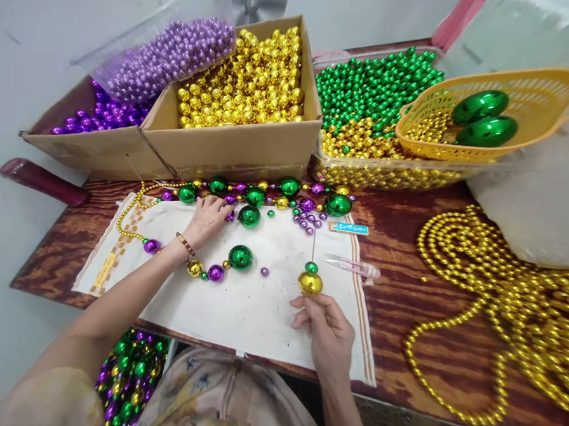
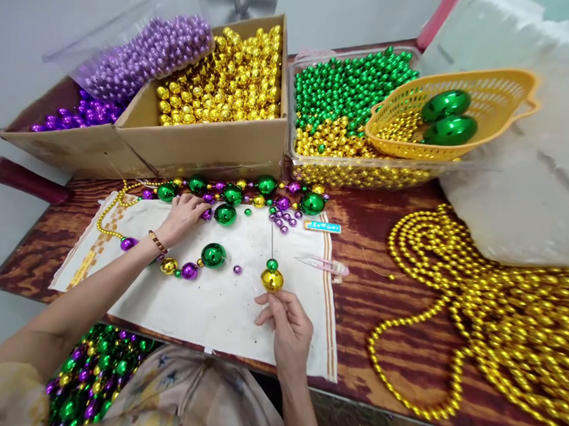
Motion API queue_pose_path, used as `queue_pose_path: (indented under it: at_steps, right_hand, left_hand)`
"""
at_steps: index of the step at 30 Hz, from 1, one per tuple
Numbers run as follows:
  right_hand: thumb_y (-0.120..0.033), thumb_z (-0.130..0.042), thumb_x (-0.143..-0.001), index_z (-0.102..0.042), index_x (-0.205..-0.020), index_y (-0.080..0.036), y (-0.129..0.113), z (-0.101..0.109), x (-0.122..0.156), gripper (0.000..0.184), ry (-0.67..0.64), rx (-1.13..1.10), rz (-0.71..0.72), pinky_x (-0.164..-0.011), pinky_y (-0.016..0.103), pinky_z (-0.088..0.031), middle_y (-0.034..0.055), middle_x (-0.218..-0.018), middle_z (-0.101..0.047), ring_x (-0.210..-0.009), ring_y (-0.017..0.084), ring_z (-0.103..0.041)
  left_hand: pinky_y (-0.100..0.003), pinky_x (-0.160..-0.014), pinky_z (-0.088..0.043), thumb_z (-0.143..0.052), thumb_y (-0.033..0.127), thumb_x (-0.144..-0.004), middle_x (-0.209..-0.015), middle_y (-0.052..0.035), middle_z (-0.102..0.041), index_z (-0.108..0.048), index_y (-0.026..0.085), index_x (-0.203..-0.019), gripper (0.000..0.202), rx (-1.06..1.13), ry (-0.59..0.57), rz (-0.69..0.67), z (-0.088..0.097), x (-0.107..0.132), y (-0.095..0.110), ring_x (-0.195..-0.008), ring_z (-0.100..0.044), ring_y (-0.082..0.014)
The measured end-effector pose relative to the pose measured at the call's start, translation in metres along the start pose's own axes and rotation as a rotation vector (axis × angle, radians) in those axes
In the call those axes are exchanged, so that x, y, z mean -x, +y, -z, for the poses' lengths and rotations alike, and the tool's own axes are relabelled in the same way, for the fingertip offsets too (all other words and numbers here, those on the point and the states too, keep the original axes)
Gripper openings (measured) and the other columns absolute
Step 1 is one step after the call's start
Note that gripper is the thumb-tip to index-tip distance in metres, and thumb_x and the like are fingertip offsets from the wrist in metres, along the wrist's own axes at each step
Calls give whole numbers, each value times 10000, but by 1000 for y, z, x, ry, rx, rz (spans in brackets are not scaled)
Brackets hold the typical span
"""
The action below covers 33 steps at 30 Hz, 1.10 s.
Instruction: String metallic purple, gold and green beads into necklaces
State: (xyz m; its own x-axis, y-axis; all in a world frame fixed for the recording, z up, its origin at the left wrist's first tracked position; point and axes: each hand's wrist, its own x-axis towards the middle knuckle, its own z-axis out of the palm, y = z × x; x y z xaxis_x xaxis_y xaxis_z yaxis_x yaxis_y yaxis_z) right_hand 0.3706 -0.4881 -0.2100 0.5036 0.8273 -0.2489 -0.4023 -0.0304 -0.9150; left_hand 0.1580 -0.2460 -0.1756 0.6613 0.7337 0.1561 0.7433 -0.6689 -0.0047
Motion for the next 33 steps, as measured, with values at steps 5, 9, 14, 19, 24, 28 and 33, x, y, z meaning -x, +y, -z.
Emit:
queue_pose_path:
  at_steps: [5,9,14,19,24,28,33]
  right_hand:
    - [-357,-755,-795,-693,-788,-161,8,2,0,206,16,10,31,-426,201,-363,41,-670,-700,-479,107,-561]
    - [-338,-742,-815,-700,-797,-162,12,0,-4,181,7,32,65,-457,204,-379,18,-617,-668,-503,103,-537]
    - [-340,-717,-830,-677,-839,-175,-4,-20,-15,170,80,-29,128,-564,235,-466,35,-808,-716,-663,140,-639]
    - [-369,-685,-843,-649,-859,-182,-19,-40,-24,191,227,-146,171,-647,254,-507,13,-828,-695,-728,140,-634]
    - [-370,-704,-818,-622,-814,-184,-20,-42,-23,204,336,-225,197,-719,270,-510,6,-804,-687,-753,138,-634]
    - [-356,-704,-813,-622,-801,-185,-19,-41,-24,190,348,-236,228,-741,291,-513,19,-802,-699,-766,151,-641]
    - [-324,-720,-802,-650,-806,-180,-16,-40,-27,160,349,-230,237,-718,271,-504,10,-798,-692,-757,141,-627]
  left_hand:
    - [-453,-919,-469,-649,266,-878,-1126,-112,-615,-599,191,-1169,305,272,216,18,11,7,-4,-1064,-549,-259]
    - [-338,-821,-559,-618,253,-905,-1116,-85,-585,-553,198,-1229,335,616,271,-40,33,13,24,-960,-604,-169]
    - [-369,-896,-566,-565,102,-892,-1175,-108,-529,-553,237,-1307,436,635,235,-410,45,17,92,-1096,-566,-199]
    - [-405,-927,-565,-571,185,-928,-1261,-141,-494,-457,264,-1447,537,761,246,-532,26,25,149,-1178,-536,-235]
    - [-373,-906,-556,-587,215,-937,-1178,-104,-544,-502,298,-1422,499,940,369,-300,12,31,175,-1093,-591,-206]
    - [-368,-889,-563,-707,325,-863,-1143,-101,-611,-520,241,-1378,555,1037,347,-107,15,35,182,-1038,-630,-206]
    - [-336,-860,-576,-696,285,-872,-1135,-99,-668,-637,234,-1234,370,995,394,-115,18,35,183,-1052,-647,-199]
